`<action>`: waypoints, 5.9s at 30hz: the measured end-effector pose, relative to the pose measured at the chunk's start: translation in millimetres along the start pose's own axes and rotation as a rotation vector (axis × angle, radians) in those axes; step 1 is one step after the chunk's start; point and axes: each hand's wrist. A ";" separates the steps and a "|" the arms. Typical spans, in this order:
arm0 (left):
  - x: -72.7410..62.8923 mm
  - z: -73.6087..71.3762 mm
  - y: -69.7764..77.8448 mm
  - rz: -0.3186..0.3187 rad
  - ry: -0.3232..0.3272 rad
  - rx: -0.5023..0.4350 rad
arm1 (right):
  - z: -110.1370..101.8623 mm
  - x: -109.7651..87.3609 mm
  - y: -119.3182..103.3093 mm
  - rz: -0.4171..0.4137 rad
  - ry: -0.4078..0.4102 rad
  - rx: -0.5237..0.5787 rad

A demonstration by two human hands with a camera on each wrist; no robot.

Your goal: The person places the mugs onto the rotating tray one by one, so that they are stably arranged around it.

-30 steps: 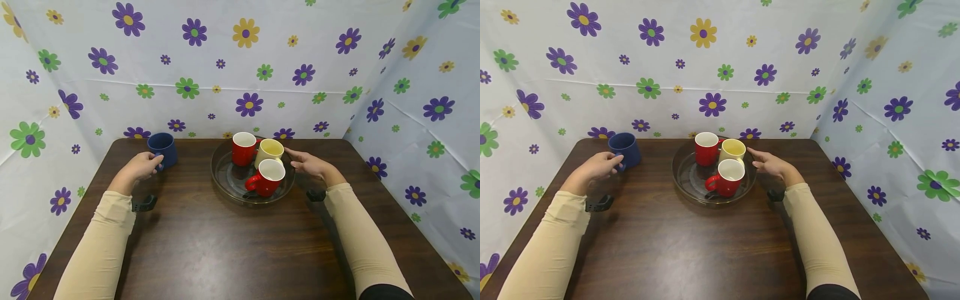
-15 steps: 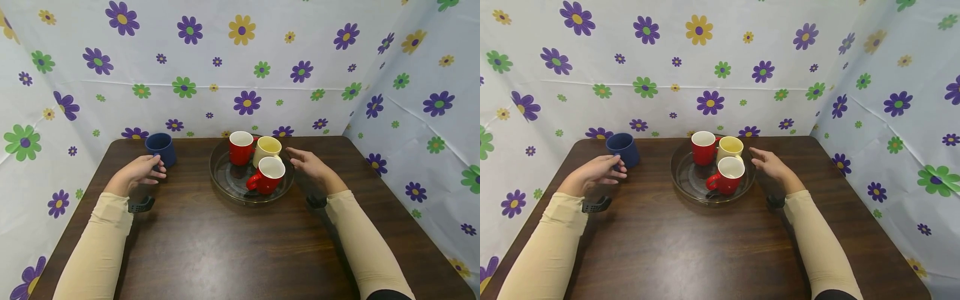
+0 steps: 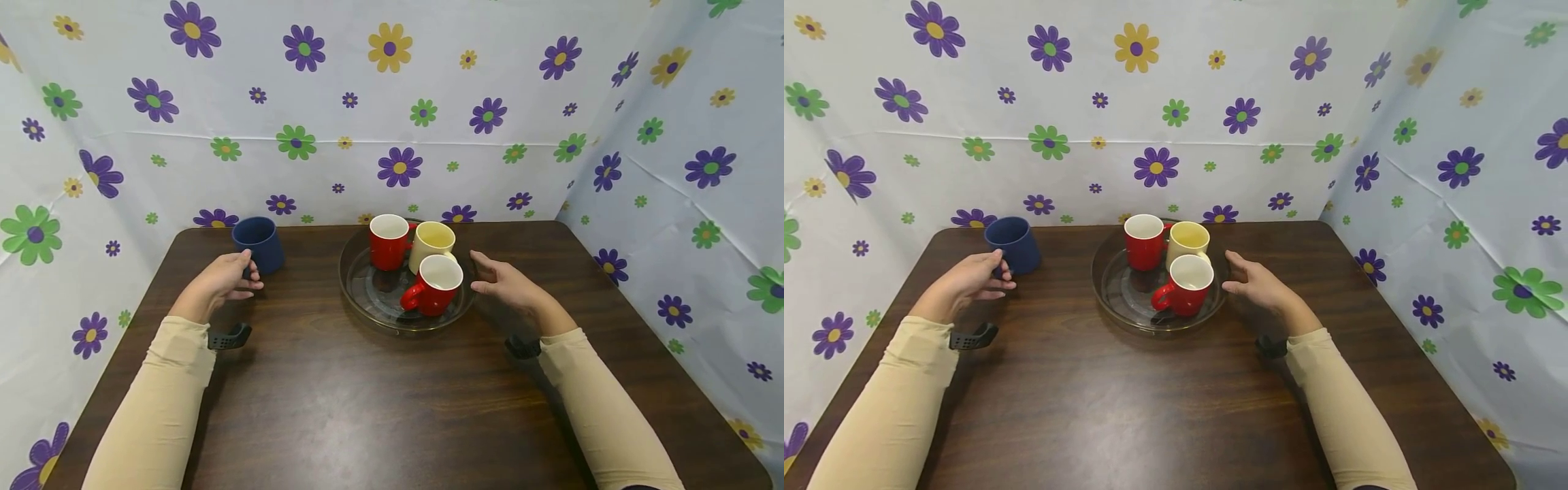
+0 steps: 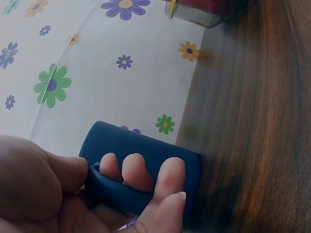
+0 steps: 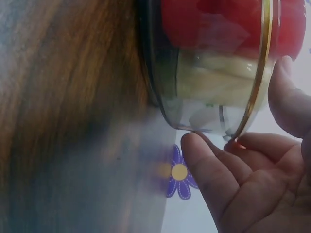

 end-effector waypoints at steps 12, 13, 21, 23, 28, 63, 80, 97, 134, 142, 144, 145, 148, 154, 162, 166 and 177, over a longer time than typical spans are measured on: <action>0.0 0.5 -0.6 0.013 0.009 0.041 | 2.3 3.8 -0.2 -0.034 0.005 -0.094; 0.1 0.5 -0.7 0.014 0.010 0.043 | 2.0 4.1 0.0 -0.034 0.003 -0.099; 2.8 1.0 -1.2 0.034 0.031 0.048 | -3.5 8.3 -1.5 0.009 -0.011 -0.070; 3.9 1.9 -1.1 0.037 0.038 0.048 | -5.6 10.1 -0.5 0.021 -0.019 -0.063; 7.3 4.0 -2.9 0.058 0.072 0.007 | -9.8 13.8 3.2 0.026 -0.037 -0.055; -10.4 7.2 7.9 0.187 0.012 0.013 | -16.6 21.8 4.8 0.066 -0.065 0.015; -24.8 19.1 23.2 0.230 -0.024 0.083 | -16.3 24.3 7.9 0.063 -0.089 0.076; -30.4 22.6 32.8 0.270 -0.051 0.073 | -17.0 29.6 7.9 0.084 -0.091 0.106; -41.8 44.7 52.0 0.412 -0.202 0.064 | -16.7 34.8 3.6 0.140 0.139 -0.039; -42.1 51.6 57.0 0.413 -0.220 0.072 | -16.7 39.5 4.3 0.116 0.191 -0.100; -42.1 53.0 58.3 0.411 -0.221 0.082 | -17.0 40.6 3.7 0.120 0.196 -0.092; -42.3 53.6 58.9 0.410 -0.219 0.087 | -17.1 40.9 3.2 0.125 0.200 -0.087; -42.7 55.0 60.5 0.411 -0.218 0.089 | -18.1 41.3 2.3 0.136 0.206 -0.093; -43.0 57.2 62.3 0.412 -0.231 0.067 | -20.1 43.7 2.8 0.126 0.223 -0.124; -46.3 55.8 63.3 0.401 -0.227 0.075 | -16.4 45.9 -0.6 0.064 0.193 -0.143; -46.7 55.6 63.9 0.404 -0.233 0.076 | -14.8 42.2 -3.7 0.075 0.138 -0.146; -44.9 58.8 63.0 0.386 -0.255 0.078 | -19.3 27.7 -11.9 0.059 -0.013 -0.216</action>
Point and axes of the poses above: each hand's wrist, its own x-axis towards the middle knuckle, its own z-axis out of the palm, y = z × x, and after that the axes turned 5 degrees about -y, right-handed
